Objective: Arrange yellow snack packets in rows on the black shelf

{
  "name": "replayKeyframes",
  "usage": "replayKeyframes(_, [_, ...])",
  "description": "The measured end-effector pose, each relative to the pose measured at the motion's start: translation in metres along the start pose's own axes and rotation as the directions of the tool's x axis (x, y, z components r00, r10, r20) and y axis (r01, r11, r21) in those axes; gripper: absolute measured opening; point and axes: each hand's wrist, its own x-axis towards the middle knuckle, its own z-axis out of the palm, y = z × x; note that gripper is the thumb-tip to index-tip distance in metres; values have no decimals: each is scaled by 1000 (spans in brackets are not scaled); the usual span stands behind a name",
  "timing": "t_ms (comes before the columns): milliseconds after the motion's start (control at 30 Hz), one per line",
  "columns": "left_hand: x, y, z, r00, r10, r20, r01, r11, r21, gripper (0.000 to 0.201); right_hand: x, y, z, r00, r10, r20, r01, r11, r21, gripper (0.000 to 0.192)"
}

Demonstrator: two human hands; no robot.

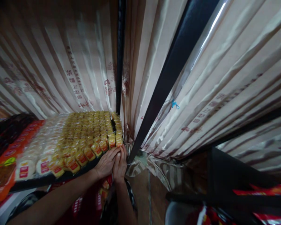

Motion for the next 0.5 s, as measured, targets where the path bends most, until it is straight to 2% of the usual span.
replayKeyframes(167, [5,-2,0,1000,18,-5,-19,998,-56,44,1,2,3,996,77,-44,-75,996,50,44])
replayKeyframes(333, [4,-5,9,998,-16,-52,11,995,-101,44,4,0,3,995,83,-56,-79,994,69,43])
replayKeyframes(500, [2,-8,19,998,-52,-30,48,990,-132,48,9,-9,4,978,189,-90,-180,978,107,46])
